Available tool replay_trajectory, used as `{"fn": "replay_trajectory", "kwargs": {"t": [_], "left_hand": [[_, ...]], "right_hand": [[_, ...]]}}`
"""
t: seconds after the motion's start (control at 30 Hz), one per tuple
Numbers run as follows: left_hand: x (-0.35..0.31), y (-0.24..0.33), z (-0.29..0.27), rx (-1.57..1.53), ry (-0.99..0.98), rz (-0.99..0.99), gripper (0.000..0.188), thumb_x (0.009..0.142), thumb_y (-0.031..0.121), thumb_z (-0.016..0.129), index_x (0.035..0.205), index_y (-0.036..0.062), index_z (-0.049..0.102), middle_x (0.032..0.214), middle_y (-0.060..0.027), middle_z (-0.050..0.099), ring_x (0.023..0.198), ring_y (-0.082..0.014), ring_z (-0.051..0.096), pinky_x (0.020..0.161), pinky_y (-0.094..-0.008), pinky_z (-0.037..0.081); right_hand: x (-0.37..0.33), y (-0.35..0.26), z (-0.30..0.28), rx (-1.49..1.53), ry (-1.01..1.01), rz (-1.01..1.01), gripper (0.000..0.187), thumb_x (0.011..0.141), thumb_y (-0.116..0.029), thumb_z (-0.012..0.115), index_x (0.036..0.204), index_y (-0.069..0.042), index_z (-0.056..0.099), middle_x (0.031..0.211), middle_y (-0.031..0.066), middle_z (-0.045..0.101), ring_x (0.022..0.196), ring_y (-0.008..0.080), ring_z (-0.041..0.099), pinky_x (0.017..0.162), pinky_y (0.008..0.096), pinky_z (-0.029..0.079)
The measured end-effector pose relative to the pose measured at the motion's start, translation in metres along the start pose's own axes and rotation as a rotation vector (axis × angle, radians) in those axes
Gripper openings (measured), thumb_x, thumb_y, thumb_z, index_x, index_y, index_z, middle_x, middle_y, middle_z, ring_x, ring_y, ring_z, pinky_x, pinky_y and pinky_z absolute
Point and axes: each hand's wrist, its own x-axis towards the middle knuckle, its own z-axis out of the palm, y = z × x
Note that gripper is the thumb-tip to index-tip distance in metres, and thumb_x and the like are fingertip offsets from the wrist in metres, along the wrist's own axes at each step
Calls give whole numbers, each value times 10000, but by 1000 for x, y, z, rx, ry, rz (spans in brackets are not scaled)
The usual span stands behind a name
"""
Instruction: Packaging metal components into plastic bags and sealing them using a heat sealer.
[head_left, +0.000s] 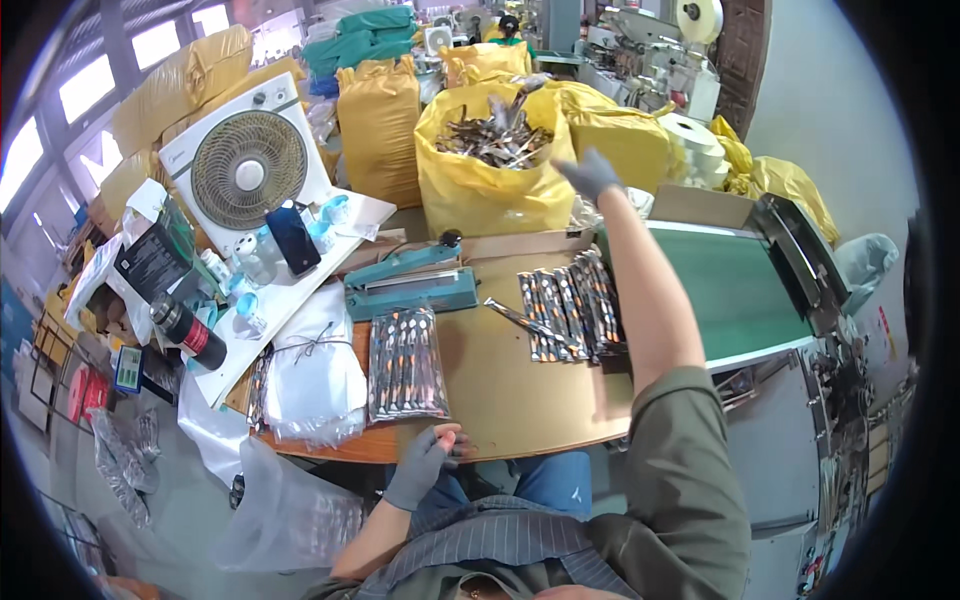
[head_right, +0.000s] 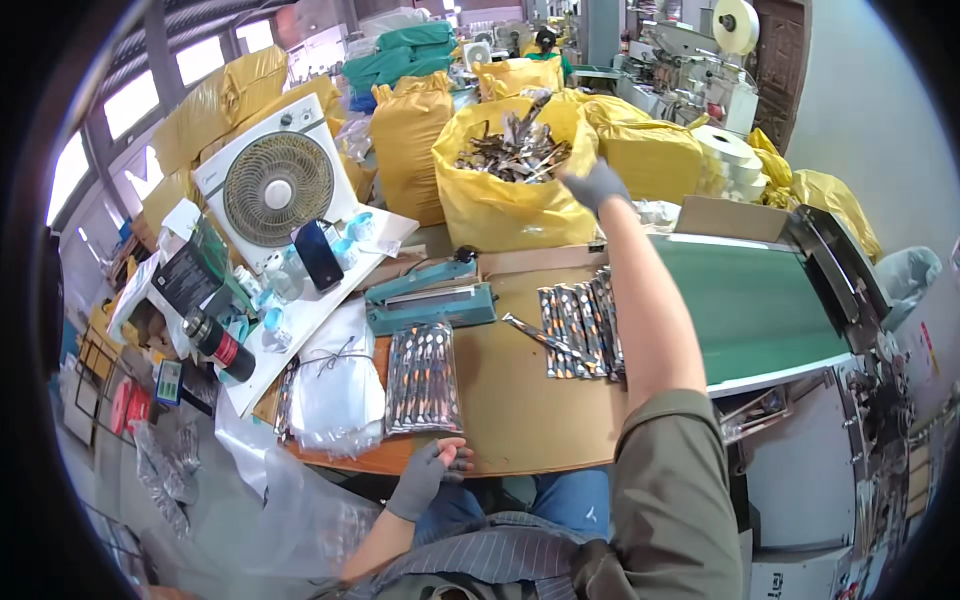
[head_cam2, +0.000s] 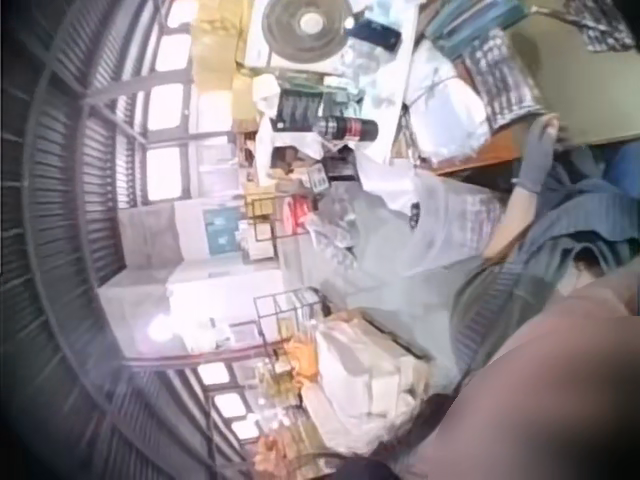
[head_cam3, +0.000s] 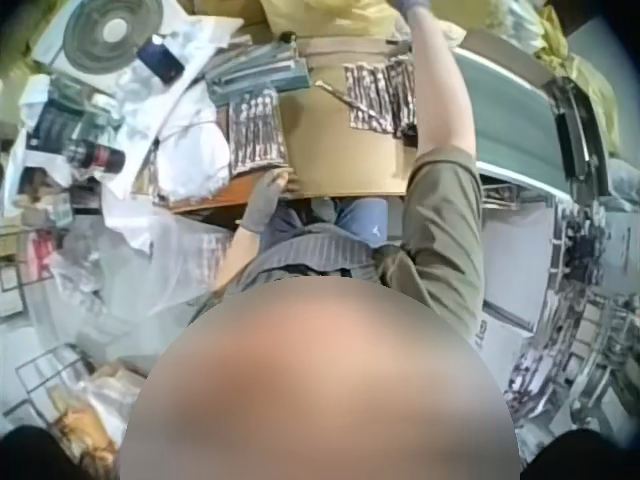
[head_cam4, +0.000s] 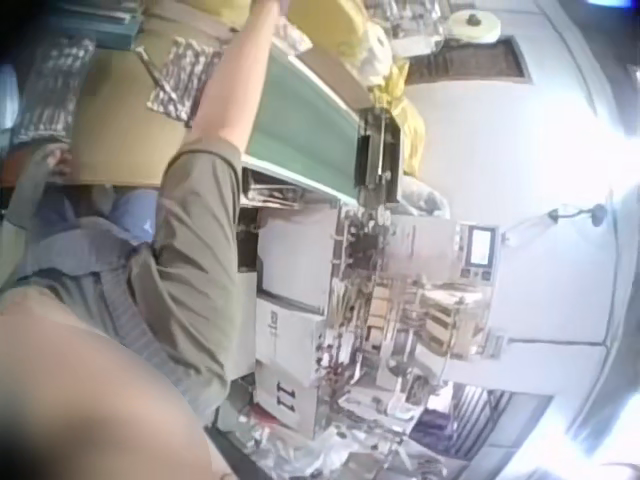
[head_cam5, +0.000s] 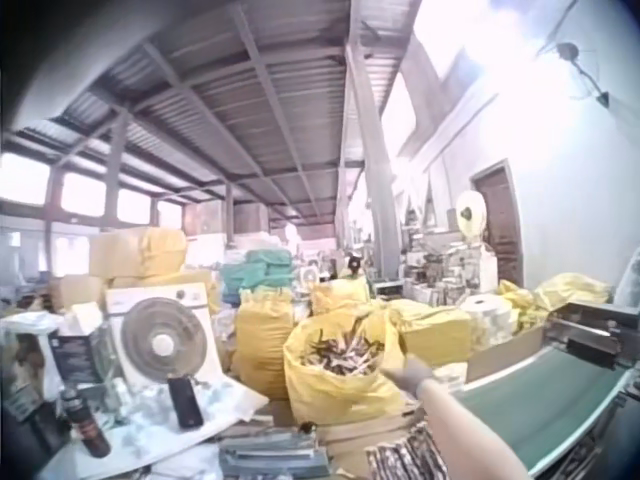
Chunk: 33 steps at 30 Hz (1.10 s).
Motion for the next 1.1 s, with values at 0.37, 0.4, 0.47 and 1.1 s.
{"fn": "replay_trajectory", "kwargs": {"t": [0.37,0.4,0.47,1.1], "left_hand": [[133,-12,-19,82,36,-52,336,938,312,492,1097,28,573,916,-26,609,803,-100,580,672,-247,462],[165,-17,-12,201,57,-13,338,935,324,495,1070,25,579,860,-18,596,765,-103,571,654,-250,456],[239,-44,1,472,100,181,424,900,407,525,963,-9,577,770,-72,572,726,-156,562,668,-316,447],[190,52,-4,-173,-73,124,670,726,15,706,1322,44,401,1206,-89,531,971,-164,572,806,-291,497]], "right_hand": [[-110,172,158,-415,-218,430,1063,730,-726,457,1410,39,170,1334,311,379,1205,402,446,989,406,374],[-113,169,154,-383,-130,400,1061,739,-754,401,1359,96,268,1261,330,454,1176,407,475,973,411,386],[-100,205,137,-240,-243,560,1051,740,-765,379,1316,113,334,1233,339,470,1170,412,477,971,417,384],[-208,36,99,1119,-453,-219,1149,629,-192,823,1454,-42,37,1352,145,378,1228,214,396,1035,301,301]]}}
